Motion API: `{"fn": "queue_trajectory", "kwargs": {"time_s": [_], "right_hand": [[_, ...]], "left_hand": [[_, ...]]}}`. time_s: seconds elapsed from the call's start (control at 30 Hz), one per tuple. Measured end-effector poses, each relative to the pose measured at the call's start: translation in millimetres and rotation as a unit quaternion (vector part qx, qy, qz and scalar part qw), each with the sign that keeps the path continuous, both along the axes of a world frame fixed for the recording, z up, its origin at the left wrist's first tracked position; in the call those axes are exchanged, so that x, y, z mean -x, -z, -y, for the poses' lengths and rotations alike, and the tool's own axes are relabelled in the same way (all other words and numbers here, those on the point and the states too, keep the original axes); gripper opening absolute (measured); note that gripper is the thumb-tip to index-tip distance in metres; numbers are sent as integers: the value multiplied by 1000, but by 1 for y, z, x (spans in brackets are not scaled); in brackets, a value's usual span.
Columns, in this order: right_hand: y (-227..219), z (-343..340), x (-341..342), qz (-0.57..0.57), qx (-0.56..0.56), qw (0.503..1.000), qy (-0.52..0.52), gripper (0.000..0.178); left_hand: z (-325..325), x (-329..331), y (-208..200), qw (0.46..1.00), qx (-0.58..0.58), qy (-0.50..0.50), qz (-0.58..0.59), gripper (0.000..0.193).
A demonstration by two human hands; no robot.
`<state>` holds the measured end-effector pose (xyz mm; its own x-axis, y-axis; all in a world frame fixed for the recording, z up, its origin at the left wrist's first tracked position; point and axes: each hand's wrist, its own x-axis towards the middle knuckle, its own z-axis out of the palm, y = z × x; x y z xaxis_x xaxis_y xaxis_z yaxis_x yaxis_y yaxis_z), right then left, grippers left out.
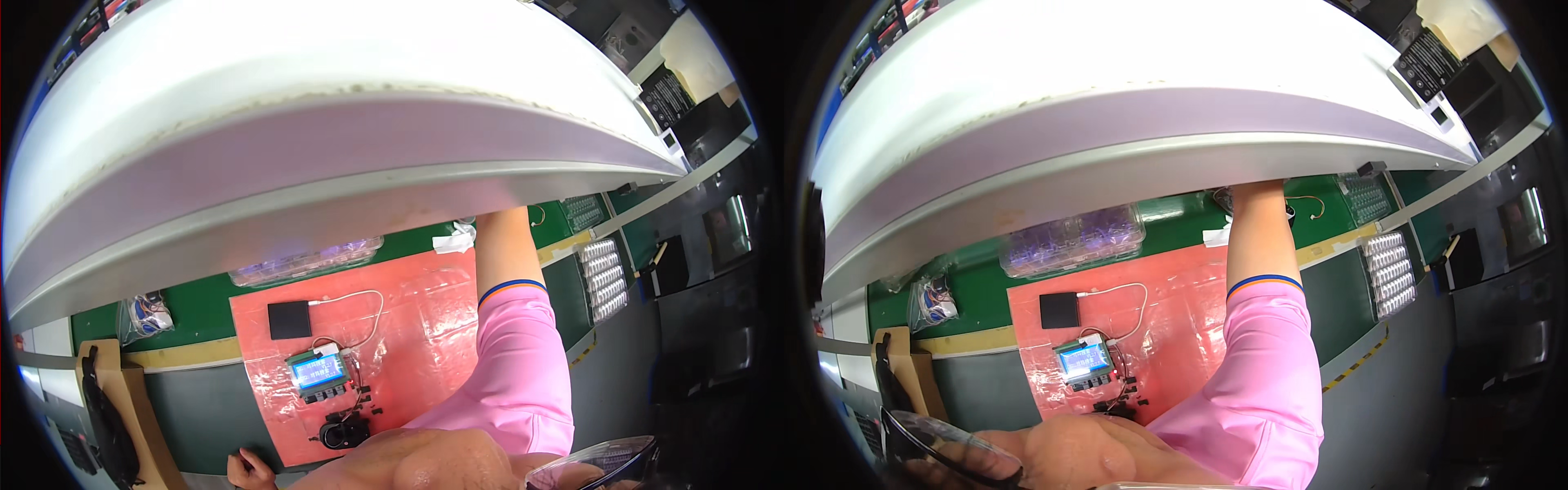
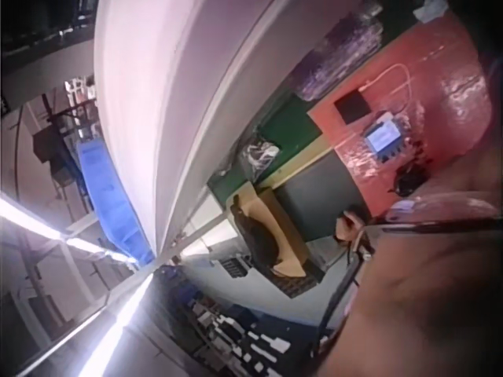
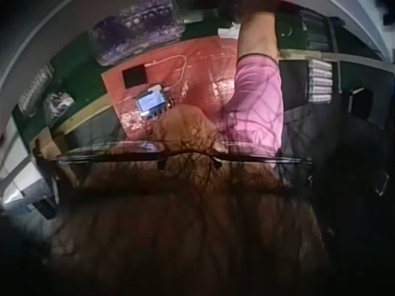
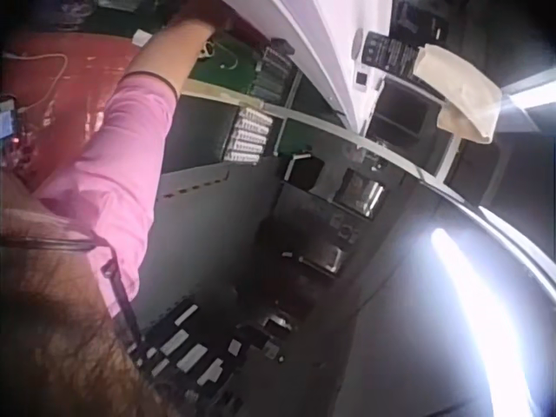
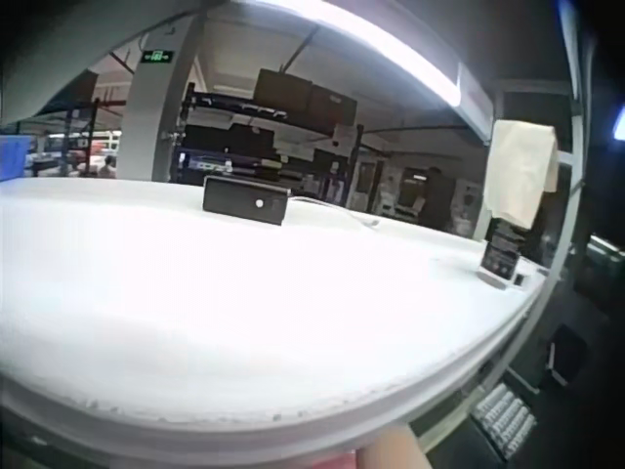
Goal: Testing small electronic components using a jig and placing them into organized blister trays on a production line.
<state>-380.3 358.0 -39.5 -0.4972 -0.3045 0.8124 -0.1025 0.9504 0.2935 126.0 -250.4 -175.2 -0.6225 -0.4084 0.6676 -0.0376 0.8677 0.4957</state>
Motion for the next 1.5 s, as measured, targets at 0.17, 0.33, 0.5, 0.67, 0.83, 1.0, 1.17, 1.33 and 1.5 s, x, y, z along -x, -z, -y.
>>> {"fn": "queue_trajectory", "kwargs": {"time_s": [0.17,0.33,0.5,0.67,0.83,1.0,1.17,1.33,1.5], "right_hand": [[-18,-7,-10,-13,-9,1000,7,23],[-59,-32,14,-29,-24,999,18,23],[-102,-45,15,-46,-44,998,22,23],[-140,-56,-17,-47,-77,996,22,23],[-169,-42,-112,47,-58,997,20,21],[-165,-37,-247,104,-51,993,-25,14],[-152,-34,-344,147,-58,987,-42,19],[-130,-39,-411,174,-64,980,-68,27],[-90,-45,-448,212,-18,970,-119,35]], "left_hand": [[6,-3,-8,1000,3,8,-25,24],[3,-9,-24,1000,-3,18,12,28],[2,-15,-32,994,6,35,99,41],[-11,-6,-52,995,-47,52,75,42],[-1,-9,-34,997,-25,46,60,41],[1,-4,-33,997,-13,69,21,41],[-12,-11,-53,994,45,90,-48,42],[-64,-12,-83,981,-35,181,-64,38],[-144,1,-113,925,-118,359,-32,17]]}}
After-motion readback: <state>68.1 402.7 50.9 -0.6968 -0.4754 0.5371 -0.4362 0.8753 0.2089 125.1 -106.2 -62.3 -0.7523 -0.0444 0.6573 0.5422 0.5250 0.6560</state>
